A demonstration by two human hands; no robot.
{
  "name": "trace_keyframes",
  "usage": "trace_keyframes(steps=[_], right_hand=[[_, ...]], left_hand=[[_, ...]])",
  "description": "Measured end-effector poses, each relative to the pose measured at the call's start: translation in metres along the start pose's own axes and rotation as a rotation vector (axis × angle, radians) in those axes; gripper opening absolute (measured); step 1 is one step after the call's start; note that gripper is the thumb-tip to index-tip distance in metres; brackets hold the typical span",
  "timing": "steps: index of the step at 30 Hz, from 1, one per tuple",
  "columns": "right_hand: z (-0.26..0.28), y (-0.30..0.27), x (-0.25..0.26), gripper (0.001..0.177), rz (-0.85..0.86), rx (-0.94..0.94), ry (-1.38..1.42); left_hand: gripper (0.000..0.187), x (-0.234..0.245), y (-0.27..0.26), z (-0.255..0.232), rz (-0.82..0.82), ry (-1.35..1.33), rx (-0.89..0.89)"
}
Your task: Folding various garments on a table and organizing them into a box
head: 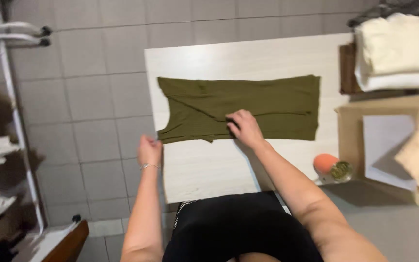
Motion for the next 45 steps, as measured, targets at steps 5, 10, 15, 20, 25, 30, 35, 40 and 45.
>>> trace_keyframes(steps=[5,10,15,20,25,30,35,40,45], right_hand=[[-0.056,-0.036,0.09,0.051,-0.812,-0.404,-0.253],[-0.156,-0.068,0.125,0.093,-0.986,-0.967,0.067],[-0.184,-0.057,0.132,0.097,-0.832,-1.119,0.155],[-0.229,-0.057,0.119,0.067,-0.612,-0.889,0.102],[-0.121,-0.034,0.13,0.055,-0.639,-0.719,0.103],[0.053,0.004,0.108,0.058,-0.512,-0.446,0.209],[0.067,-0.001,0.042,0.114,-0.172,-0.451,0.6],[0.008,-0.02,0.046,0.071,-0.313,-0.465,0.459],[-0.052,-0.036,0.058,0.052,-0.442,-0.54,0.308]], left_hand=[[0.043,0.027,-0.014,-0.056,-0.464,0.181,-0.3],[0.056,0.016,-0.049,-0.178,-0.404,0.205,-0.877],[0.072,-0.025,-0.08,-0.258,-0.266,0.386,-1.145],[0.075,-0.044,-0.093,-0.296,0.058,0.317,-1.252],[0.072,-0.049,-0.077,-0.305,0.535,-0.562,-1.009],[0.084,-0.047,-0.045,-0.286,0.974,-1.226,-0.551],[0.063,-0.129,0.029,-0.255,0.848,-1.327,-0.052],[0.057,-0.111,0.01,-0.271,0.787,-1.132,-0.162],[0.056,-0.104,0.026,-0.276,0.799,-1.108,-0.279]])
Point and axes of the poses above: each hand's wrist, its own y-axis towards the middle knuckle, its own x-axis out of the back of the hand, z = x × y, the point moved 1 cm from there along y, towards the middle knuckle, and after that the axes turned 14 degrees about y, right-handed, at the moved point
